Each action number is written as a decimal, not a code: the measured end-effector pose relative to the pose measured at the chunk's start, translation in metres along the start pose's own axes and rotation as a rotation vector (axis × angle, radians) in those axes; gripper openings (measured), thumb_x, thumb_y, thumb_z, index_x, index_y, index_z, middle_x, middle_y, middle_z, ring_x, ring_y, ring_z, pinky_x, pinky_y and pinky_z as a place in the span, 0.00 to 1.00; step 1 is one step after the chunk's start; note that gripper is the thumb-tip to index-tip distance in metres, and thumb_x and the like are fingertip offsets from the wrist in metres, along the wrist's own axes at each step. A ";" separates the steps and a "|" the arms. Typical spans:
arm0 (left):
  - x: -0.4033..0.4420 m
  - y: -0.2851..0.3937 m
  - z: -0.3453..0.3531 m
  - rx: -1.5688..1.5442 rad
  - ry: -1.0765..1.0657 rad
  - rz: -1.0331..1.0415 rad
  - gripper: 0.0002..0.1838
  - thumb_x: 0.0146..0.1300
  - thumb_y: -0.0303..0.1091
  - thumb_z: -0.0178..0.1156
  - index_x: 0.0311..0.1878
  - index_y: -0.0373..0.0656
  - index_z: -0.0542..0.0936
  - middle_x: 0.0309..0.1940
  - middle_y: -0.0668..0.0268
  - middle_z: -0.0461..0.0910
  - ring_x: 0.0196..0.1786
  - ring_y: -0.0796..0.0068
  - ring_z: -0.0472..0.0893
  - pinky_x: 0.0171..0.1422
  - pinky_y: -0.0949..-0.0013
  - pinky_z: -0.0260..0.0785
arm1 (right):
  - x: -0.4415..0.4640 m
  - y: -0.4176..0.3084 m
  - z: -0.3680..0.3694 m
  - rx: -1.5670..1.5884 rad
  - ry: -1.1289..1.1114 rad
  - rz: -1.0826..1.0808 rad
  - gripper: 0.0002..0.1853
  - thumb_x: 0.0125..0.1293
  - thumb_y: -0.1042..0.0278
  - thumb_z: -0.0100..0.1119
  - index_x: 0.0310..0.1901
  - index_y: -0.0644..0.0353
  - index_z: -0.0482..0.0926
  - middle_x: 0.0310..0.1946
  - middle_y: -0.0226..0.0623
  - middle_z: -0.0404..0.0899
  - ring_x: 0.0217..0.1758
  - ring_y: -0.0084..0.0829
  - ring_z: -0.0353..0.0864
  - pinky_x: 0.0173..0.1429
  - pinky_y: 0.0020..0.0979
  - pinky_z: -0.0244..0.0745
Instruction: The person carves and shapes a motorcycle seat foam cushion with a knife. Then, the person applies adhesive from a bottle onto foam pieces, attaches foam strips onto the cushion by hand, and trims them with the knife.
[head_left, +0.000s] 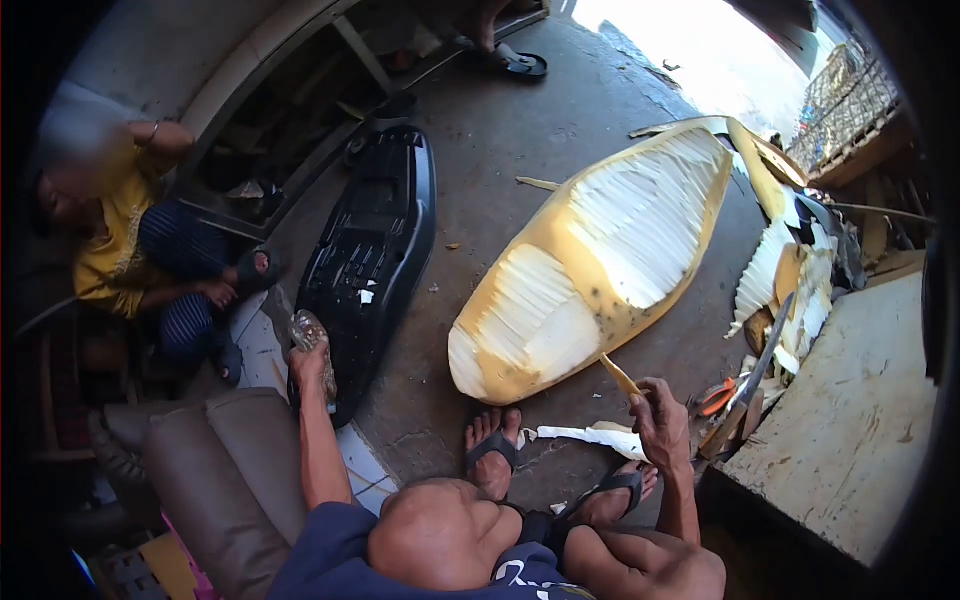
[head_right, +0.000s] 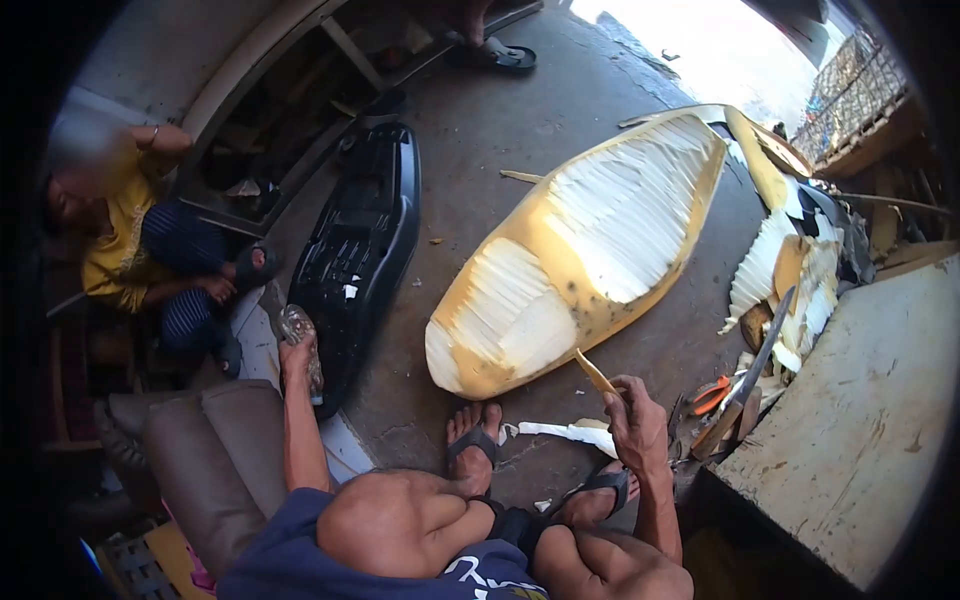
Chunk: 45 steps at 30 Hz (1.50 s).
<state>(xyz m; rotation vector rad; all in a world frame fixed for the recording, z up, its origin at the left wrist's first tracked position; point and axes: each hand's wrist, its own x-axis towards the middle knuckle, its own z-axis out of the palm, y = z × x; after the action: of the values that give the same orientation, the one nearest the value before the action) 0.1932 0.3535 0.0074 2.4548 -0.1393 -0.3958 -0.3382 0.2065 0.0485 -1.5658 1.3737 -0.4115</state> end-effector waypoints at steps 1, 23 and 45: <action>-0.001 0.003 -0.002 -0.138 -0.059 0.000 0.30 0.69 0.46 0.62 0.67 0.41 0.67 0.58 0.51 0.75 0.57 0.60 0.78 0.64 0.53 0.69 | -0.002 -0.009 0.000 0.025 -0.022 0.011 0.11 0.73 0.70 0.59 0.54 0.61 0.76 0.29 0.43 0.84 0.30 0.35 0.86 0.38 0.33 0.78; -0.245 0.256 0.095 -1.305 -1.261 0.355 0.30 0.71 0.66 0.55 0.53 0.47 0.76 0.31 0.66 0.76 0.37 0.71 0.77 0.58 0.53 0.72 | -0.009 -0.009 0.005 0.415 0.087 -0.190 0.13 0.75 0.75 0.51 0.58 0.63 0.72 0.43 0.48 0.81 0.29 0.34 0.84 0.38 0.37 0.79; -0.222 0.239 0.095 -1.391 -1.099 0.147 0.28 0.75 0.66 0.46 0.40 0.48 0.73 0.14 0.76 0.59 0.16 0.81 0.63 0.33 0.69 0.68 | 0.035 -0.078 0.046 0.995 -0.167 -0.031 0.21 0.74 0.62 0.61 0.60 0.70 0.78 0.38 0.37 0.84 0.39 0.23 0.84 0.45 0.28 0.82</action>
<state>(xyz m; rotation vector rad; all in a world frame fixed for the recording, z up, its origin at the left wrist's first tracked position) -0.0478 0.1528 0.1370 0.6951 -0.3389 -1.2111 -0.2483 0.1860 0.0796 -0.7641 0.7901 -0.8070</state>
